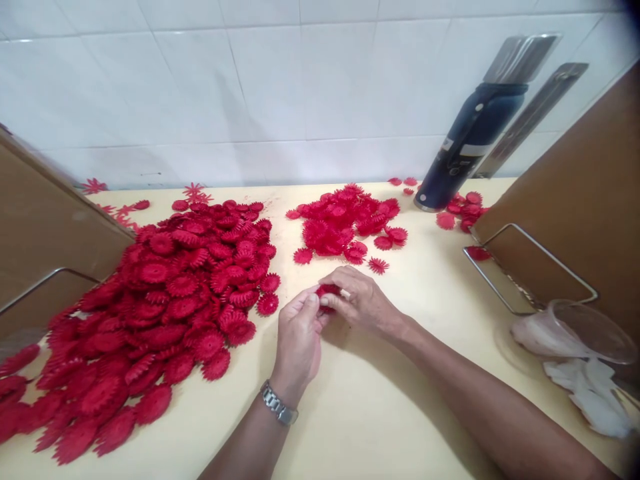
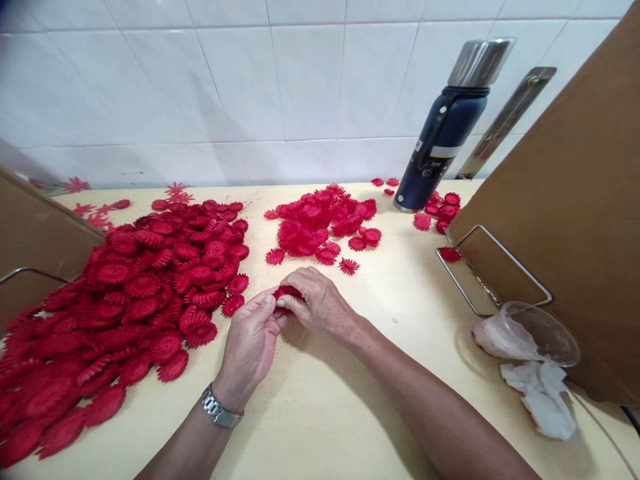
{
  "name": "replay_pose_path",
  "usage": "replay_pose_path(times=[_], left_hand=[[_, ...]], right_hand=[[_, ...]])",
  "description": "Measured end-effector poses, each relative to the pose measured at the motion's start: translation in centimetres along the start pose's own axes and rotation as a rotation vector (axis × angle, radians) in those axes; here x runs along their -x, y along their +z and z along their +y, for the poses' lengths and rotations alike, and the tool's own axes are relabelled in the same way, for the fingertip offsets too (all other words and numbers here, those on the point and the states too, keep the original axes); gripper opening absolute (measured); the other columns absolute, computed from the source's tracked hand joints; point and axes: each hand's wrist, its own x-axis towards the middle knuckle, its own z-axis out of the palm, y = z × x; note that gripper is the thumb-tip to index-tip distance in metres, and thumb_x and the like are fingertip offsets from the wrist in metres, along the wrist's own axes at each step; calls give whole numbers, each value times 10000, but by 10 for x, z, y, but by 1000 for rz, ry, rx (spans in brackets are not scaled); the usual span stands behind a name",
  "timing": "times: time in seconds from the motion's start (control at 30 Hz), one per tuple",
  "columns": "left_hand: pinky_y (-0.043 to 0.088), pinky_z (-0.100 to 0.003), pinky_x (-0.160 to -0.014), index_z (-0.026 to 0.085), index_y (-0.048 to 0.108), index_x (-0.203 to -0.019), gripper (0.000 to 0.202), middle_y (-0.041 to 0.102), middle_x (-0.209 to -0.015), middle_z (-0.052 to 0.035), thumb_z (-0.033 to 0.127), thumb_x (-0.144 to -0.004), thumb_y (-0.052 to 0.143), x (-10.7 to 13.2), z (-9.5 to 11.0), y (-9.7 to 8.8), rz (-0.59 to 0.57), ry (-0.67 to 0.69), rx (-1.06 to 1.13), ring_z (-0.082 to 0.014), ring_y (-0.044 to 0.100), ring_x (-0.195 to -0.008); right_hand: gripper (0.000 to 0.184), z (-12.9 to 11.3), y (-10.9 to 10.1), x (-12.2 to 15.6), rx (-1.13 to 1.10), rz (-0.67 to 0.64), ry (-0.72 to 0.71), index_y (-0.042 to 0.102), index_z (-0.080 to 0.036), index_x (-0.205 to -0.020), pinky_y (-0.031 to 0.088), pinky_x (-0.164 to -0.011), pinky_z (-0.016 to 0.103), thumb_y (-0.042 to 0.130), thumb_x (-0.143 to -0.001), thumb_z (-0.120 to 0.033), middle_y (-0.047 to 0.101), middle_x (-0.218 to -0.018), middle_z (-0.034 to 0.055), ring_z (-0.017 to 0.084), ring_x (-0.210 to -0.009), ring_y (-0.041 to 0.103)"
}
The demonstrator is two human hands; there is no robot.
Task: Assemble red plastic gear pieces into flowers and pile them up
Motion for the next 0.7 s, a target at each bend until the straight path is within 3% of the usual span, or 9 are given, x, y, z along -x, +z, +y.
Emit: replay_pose_path(times=[0.2,0.33,0.4,0.47,0.57,0.7], left_hand=[[464,-255,-675,126,660,-870,174,676,-826,-57,215,-753,567,-1,-7,-2,108,34,-114,-151,603,-773],[477,-293,-720,126,662,-832,159,673,-769,-45,228,-740,583,-1,-5,-3,134,28,-116,-153,608,-755],[481,-317,-738,122,659,-810,155,667,-740,-40,241,-735,594,-1,-3,-3,141,21,-91,-154,610,-738],[483,-333,-744,119,655,-788,156,664,-735,-40,255,-729,607,0,-1,-2,134,8,-65,-152,610,-715],[476,-322,-748,123,658,-774,163,668,-763,-45,269,-752,590,0,-1,-2,97,-3,-58,-142,605,-713],[461,-264,-725,141,670,-851,163,674,-823,-49,239,-781,561,0,0,-1,39,0,-59,-127,596,-746]], right_hand=[[240,1,9,3,117,62,7,583,-168,-729,433,-611,259,399,-883,-160,587,-638,33,142,-627,526],[255,22,0,6,322,236,81,591,-155,-736,419,-546,263,371,-859,-117,559,-605,43,153,-573,505],[240,39,-14,7,491,297,159,618,-152,-826,441,-618,301,383,-845,-104,597,-691,73,186,-670,534],[226,49,-27,6,620,309,227,622,-168,-958,434,-758,389,435,-836,-133,624,-898,116,244,-875,535],[279,43,-32,5,491,204,192,577,-191,-1097,403,-853,442,513,-830,-236,571,-1095,126,266,-1025,487],[181,10,-13,2,68,-73,111,600,-169,-944,461,-674,292,581,-802,-279,591,-834,58,170,-779,544]])
